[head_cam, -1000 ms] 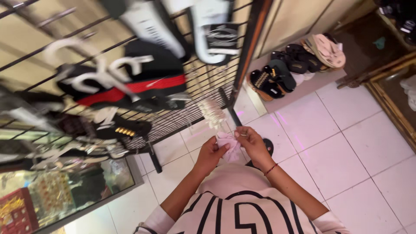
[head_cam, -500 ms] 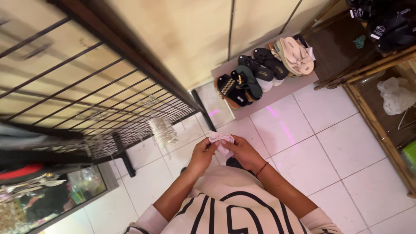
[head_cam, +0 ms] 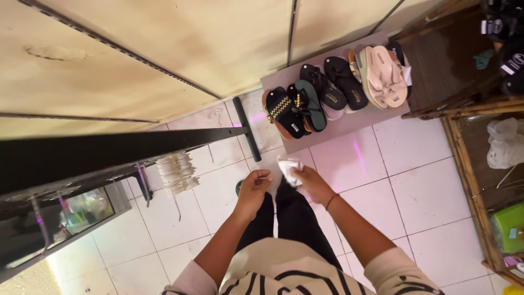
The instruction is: The person cleans a sandal by wiping its surface and straps with a cloth, attaches a plastic hanger, and secures a price tag to it by hand.
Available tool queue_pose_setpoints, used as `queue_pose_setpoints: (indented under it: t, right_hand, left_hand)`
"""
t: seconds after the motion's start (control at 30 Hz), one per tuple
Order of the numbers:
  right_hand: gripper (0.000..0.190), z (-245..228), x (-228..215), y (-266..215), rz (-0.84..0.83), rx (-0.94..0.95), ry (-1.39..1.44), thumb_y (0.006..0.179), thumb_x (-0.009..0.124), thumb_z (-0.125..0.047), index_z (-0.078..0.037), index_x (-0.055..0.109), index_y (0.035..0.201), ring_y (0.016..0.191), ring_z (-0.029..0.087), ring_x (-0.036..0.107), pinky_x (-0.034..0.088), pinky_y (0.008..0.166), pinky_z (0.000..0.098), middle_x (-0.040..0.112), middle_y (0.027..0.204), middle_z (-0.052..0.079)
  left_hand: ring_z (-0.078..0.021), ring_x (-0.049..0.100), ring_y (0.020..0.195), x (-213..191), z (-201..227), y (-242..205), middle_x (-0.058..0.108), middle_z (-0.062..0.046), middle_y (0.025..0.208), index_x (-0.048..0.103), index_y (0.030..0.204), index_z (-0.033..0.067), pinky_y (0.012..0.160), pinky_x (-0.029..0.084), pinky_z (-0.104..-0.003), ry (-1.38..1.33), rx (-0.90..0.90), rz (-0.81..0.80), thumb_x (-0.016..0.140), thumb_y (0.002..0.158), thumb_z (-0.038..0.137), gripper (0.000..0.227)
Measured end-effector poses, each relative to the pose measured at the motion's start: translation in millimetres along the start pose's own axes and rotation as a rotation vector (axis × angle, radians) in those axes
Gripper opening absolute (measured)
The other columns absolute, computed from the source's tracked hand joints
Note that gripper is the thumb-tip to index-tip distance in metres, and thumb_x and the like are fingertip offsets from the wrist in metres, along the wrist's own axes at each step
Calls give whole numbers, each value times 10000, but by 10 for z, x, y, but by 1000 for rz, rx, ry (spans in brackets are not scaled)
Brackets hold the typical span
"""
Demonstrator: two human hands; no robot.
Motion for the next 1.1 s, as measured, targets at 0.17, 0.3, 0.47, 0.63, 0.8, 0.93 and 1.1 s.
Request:
queue_pose_setpoints:
  t: [0.17, 0.3, 0.47, 0.63, 0.8, 0.93, 1.1]
  right_hand:
    - [306, -147, -614, 788, 164, -274, -602, 964, 697, -233, 25, 712, 1126, 752, 170, 623, 518, 684, 329, 717, 896, 97]
    - [257, -394, -894, 1358, 297, -383, -752, 915, 691, -177, -11, 707, 1111, 803, 244, 711, 543, 744, 369, 753, 908, 108]
    - [260, -697, -1100, 1900, 397, -512, -1124, 922, 696, -145, -1, 701, 1138, 1013, 406, 677, 536, 884, 451, 645, 1236, 233]
    - [174, -989, -1162, 2347, 315, -697, -1441, 821, 723, -76, 8, 693, 970, 1149, 464, 615, 524, 947, 465, 355, 1562, 260]
    - [247, -1027, -1242, 2599, 269, -477, -1521, 776, 785, -114, -4, 693, 977, 1041, 422, 641, 540, 898, 468, 447, 1453, 199]
    - [156, -1039, -1314, 2648, 336, -220, -818, 973, 593, -132, 19, 629, 959, 951, 296, 701, 620, 697, 389, 557, 1369, 120]
    - [146, -1267, -1177, 2163, 100, -609, -1006, 863, 618, -64, 50, 629, 954, 954, 284, 656, 598, 696, 308, 507, 1279, 172]
  left_hand:
    - [-117, 562, 823, -47, -18, 354, 665, -35, 963, 695, 1219, 54, 739, 478, -259, 17, -94, -2, 704, 931, 232, 339]
    - [-100, 616, 860, -17, -95, 678, 708, -8, 1012, 690, 1185, 18, 780, 499, -256, -49, -69, 13, 692, 914, 199, 326]
    - [-113, 626, 855, 120, -183, 897, 702, -43, 983, 695, 1185, 9, 777, 502, -261, -119, -55, 7, 693, 905, 156, 315]
    - [-104, 652, 881, 192, -187, 991, 710, -35, 963, 681, 1158, 6, 782, 506, -259, -129, -88, -10, 686, 937, 190, 288]
    - [-87, 652, 880, 184, -245, 952, 719, -15, 981, 678, 1169, 16, 795, 510, -251, -163, -174, 22, 681, 929, 187, 294]
    - [-94, 633, 867, 177, -279, 958, 705, -28, 963, 692, 1171, 3, 788, 506, -252, -162, -142, 19, 684, 932, 173, 293]
    - [-104, 628, 862, 202, -290, 960, 697, -38, 955, 690, 1170, -13, 762, 496, -255, -162, -113, 40, 683, 936, 168, 296]
Point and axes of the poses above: each hand's wrist, its own y-axis towards the middle knuckle, its own x-axis out of the palm, z = x × y, the point moved 3 cm from there along y, towards the middle knuckle
